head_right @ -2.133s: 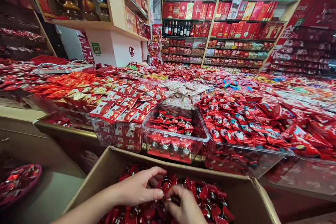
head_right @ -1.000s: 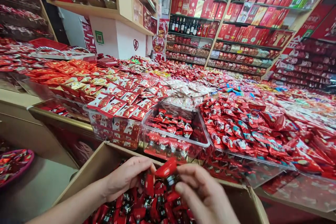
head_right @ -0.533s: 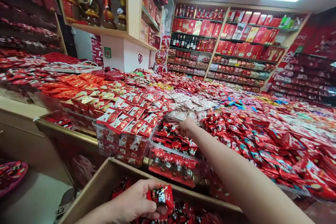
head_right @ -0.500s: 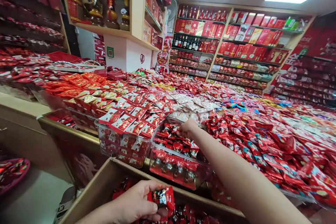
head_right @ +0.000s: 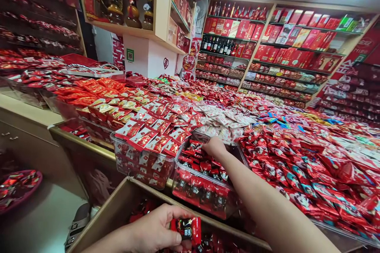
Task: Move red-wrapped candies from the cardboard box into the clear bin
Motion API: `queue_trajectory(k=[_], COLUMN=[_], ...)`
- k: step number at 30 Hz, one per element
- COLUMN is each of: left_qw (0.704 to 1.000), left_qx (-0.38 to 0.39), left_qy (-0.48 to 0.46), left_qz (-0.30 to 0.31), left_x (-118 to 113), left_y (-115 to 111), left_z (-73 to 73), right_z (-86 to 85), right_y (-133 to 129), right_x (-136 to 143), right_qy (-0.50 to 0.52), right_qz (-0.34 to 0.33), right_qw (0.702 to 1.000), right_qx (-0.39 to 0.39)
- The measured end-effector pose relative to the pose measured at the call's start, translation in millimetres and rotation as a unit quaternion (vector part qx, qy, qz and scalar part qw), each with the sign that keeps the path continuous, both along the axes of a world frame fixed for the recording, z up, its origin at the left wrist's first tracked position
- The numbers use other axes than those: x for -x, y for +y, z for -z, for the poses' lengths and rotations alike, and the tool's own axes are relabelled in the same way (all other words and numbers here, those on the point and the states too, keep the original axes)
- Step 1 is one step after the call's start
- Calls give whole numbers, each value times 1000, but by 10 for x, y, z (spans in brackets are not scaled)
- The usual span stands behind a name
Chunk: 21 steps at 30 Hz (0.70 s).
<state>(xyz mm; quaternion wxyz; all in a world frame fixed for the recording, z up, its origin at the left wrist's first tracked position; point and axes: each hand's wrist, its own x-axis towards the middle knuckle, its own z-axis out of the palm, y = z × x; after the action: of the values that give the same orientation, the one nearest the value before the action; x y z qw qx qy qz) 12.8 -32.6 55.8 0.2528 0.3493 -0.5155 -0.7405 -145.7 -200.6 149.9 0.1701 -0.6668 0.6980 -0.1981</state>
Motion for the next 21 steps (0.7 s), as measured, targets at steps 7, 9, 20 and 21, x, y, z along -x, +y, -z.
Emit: queue_trajectory(k=[7,9,20,21], left_qw=[997,995,998,998], left_qx=[-21,-26,-24,-25], left_qy=[80,92,10,1], left_qz=[-4,-12,50,55], left_x=[-52,-42,167,170], left_y=[51,59,142,149], left_z=[-228,-259,-129,-125], right_z=[-412,-221,766,797], right_y=[1161,1594,2087,2092], right_x=[33,133,308,300], right_qy=[-46,-69,-477,-503], right_qz=[-217,-213,-71,-50], right_qw=[958,966,872,858], right_qx=[180,130,-85,-95])
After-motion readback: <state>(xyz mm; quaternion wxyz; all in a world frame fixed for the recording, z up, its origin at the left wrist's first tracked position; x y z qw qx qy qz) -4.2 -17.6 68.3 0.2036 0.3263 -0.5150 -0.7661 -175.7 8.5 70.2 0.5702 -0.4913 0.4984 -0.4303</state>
